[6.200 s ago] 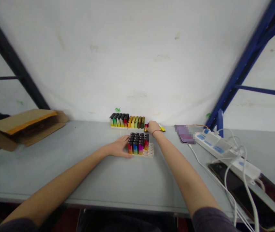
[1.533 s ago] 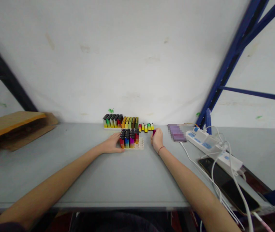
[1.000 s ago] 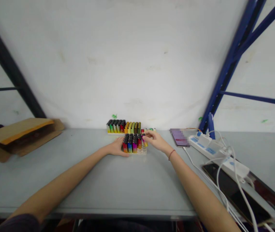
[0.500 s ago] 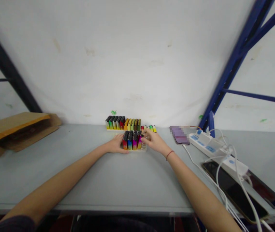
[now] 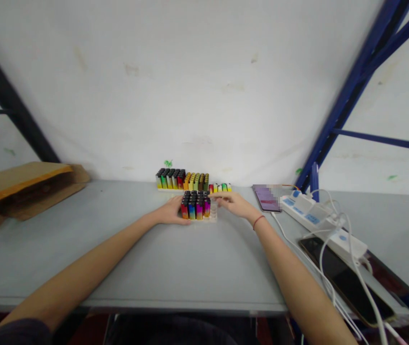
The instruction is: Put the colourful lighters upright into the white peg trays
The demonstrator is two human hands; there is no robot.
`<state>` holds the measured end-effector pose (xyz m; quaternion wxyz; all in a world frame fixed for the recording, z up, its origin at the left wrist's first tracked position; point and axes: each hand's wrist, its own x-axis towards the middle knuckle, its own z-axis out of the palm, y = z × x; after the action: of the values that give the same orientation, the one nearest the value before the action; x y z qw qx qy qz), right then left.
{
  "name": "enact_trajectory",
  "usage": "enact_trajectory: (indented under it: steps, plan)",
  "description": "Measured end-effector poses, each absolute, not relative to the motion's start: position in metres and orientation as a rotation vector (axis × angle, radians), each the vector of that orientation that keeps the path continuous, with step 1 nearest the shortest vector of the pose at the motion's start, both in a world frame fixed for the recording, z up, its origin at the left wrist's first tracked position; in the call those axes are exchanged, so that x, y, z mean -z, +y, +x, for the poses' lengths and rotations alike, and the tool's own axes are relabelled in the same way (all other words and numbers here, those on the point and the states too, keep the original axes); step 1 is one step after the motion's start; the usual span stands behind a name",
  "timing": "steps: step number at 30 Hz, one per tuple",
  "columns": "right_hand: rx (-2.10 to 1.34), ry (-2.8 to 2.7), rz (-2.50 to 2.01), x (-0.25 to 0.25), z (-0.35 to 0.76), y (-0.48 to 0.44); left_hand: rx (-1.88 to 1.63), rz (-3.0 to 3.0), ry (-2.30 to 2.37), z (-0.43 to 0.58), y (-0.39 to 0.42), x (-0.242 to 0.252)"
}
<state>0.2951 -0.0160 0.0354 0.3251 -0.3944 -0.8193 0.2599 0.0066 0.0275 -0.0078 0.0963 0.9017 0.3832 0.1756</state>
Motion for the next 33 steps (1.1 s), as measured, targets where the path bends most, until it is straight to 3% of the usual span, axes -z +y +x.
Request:
enact_trajectory:
  steps: [6,22,27,33]
  plan:
    - [-0.076,-2.101,-1.591,0.01,0.33,0.023,-0.524,2.66,1.111,0.006,0.026,0.007]
    - [0.128,-2.087,-2.066,0.001,0.316,0.012,-0.546,2.643,1.102,0.006,0.026,0.008]
    - [-0.092,-1.893,-1.914,0.0,0.309,0.005,-0.55,2.648,1.084,0.005,0.027,0.009]
    - [-0.84,-1.312,-1.43,-0.003,0.291,0.0,-0.544,2.662,1.085,0.005,0.028,0.01]
